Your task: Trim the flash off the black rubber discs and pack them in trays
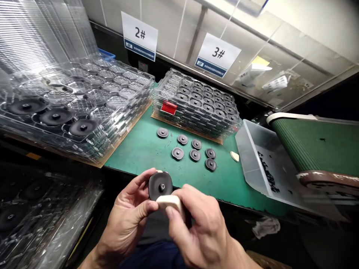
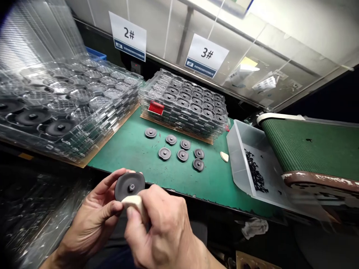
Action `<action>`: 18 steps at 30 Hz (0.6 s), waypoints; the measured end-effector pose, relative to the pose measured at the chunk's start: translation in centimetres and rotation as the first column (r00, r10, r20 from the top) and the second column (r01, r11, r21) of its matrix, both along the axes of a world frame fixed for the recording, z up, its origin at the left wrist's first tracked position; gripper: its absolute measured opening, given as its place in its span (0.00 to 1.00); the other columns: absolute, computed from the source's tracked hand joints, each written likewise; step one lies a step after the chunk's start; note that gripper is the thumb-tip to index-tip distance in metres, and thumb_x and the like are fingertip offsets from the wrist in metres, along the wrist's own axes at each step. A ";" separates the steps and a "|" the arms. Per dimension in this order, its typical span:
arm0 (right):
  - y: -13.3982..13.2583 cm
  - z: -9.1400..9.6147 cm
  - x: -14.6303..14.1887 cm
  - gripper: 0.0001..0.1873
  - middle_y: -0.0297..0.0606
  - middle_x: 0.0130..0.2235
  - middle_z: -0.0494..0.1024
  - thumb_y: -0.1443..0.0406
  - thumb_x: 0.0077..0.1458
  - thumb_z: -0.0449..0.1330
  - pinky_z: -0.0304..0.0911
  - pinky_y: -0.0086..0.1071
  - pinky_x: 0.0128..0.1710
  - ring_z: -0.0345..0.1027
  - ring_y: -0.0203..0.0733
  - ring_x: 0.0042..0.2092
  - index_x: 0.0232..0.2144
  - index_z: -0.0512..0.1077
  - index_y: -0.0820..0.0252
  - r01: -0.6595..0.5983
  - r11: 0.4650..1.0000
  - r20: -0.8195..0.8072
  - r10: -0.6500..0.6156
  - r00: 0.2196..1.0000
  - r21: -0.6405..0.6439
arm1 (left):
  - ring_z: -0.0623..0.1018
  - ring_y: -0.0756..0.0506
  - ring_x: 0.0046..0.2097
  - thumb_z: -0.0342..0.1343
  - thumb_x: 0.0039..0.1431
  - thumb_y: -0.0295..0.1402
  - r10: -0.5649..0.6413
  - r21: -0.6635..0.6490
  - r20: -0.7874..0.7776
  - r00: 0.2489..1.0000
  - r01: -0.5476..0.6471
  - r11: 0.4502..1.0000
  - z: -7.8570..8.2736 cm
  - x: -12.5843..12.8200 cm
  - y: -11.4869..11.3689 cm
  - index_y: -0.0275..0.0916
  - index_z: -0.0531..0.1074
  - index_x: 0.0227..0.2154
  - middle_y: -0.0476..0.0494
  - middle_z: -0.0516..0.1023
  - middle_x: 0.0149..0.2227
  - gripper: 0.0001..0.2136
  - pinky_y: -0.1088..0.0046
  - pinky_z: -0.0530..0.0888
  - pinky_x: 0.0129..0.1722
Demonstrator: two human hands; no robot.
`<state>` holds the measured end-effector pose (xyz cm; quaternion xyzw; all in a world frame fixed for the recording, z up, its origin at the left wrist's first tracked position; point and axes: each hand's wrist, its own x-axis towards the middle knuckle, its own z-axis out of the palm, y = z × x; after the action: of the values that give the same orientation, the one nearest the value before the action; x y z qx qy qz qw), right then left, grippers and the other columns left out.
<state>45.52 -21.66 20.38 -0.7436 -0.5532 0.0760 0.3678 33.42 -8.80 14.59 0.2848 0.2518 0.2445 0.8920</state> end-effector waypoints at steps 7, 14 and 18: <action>-0.2 -0.2 0.4 0.08 0.31 0.30 0.65 0.68 0.68 0.54 0.51 0.32 0.31 0.56 0.34 0.29 0.33 0.69 0.59 0.035 0.998 0.015 -0.034 0.999 -0.058 | 0.82 0.44 0.54 0.74 0.50 0.29 -0.051 0.004 -0.005 0.999 0.051 0.999 -0.5 -0.4 0.4 0.48 0.80 0.53 0.45 0.84 0.53 0.26 0.80 0.77 0.53; -0.2 0.0 1.3 0.09 0.31 0.30 0.65 0.66 0.69 0.55 0.50 0.32 0.31 0.56 0.34 0.29 0.33 0.69 0.59 0.017 0.994 0.054 -0.011 0.998 -0.106 | 0.80 0.43 0.57 0.69 0.58 0.33 -0.106 -0.036 -0.007 0.994 0.105 0.994 -1.4 -1.2 0.7 0.47 0.75 0.59 0.43 0.82 0.58 0.25 0.79 0.77 0.55; -0.2 0.1 1.6 0.07 0.31 0.31 0.66 0.67 0.67 0.56 0.49 0.32 0.30 0.56 0.34 0.29 0.33 0.68 0.59 -0.104 0.985 0.025 0.108 0.994 -0.140 | 0.80 0.42 0.58 0.64 0.63 0.35 -0.138 -0.066 0.023 0.990 0.139 0.988 -1.5 -1.4 0.8 0.44 0.74 0.60 0.40 0.82 0.58 0.22 0.78 0.76 0.56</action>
<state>47.07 -21.87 20.50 -0.7380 -0.5912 0.1216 0.3017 31.99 -7.98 13.06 0.2691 0.2311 0.1759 0.9183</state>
